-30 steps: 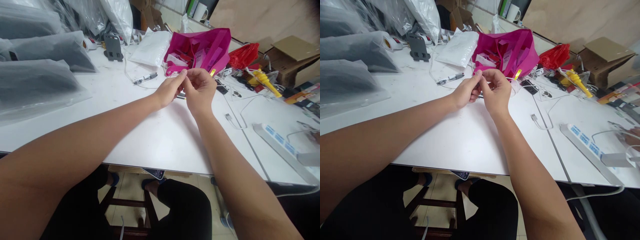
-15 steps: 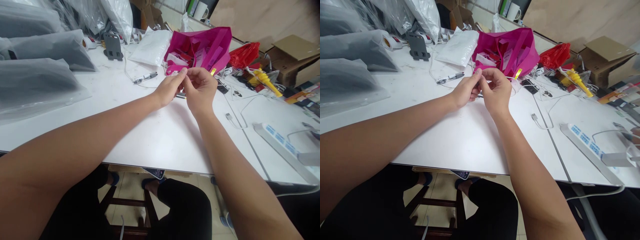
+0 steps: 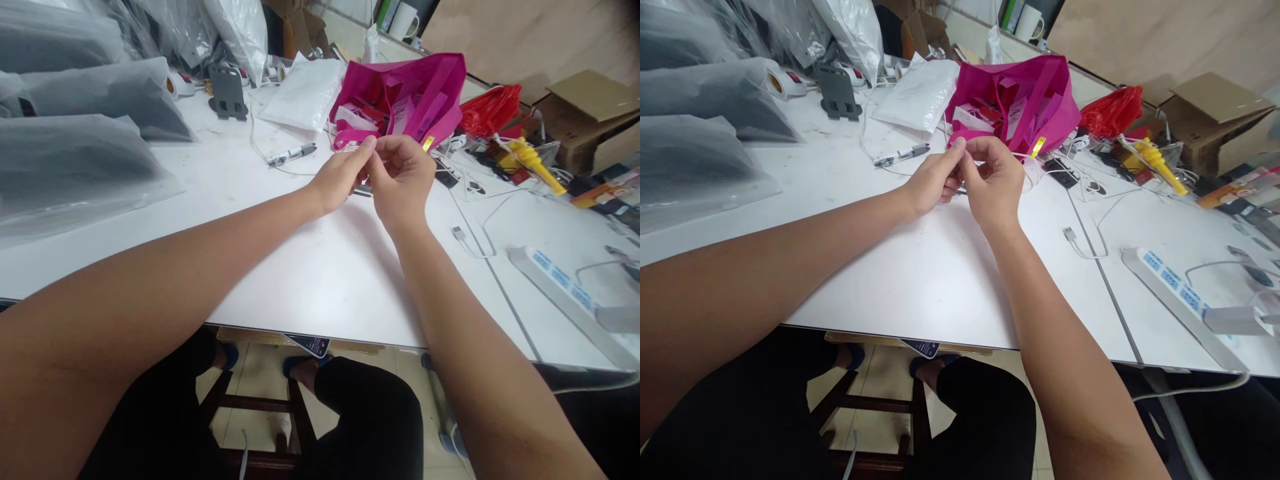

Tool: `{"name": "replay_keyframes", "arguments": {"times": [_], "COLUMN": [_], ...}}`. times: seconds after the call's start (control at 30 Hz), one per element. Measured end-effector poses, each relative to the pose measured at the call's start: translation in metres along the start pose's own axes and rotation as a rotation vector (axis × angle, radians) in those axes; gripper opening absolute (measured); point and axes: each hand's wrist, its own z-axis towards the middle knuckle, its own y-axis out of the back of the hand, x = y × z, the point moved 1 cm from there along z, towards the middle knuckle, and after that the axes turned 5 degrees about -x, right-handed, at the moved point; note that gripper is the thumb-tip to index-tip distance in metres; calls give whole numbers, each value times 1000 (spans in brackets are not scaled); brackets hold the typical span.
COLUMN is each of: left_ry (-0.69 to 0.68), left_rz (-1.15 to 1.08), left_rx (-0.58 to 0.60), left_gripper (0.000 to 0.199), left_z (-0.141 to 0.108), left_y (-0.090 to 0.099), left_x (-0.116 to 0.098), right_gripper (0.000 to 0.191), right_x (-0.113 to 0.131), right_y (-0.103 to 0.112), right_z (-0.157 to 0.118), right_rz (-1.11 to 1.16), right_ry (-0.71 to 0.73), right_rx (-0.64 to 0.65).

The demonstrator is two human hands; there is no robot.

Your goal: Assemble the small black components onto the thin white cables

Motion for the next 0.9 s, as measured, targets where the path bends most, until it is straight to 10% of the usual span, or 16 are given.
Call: {"name": "replay_keyframes", "arguments": {"times": [0.9], "left_ry": [-10], "left_rz": [-7], "left_rx": [8], "left_gripper": [64], "left_z": [-1], "left_y": [-1], "left_x": [0], "right_gripper": [47], "right_x": [13], "right_y": [0], "right_z": [0], "right_rz": [-97], "right_ry": [-78], "right_rx": [-3]}}
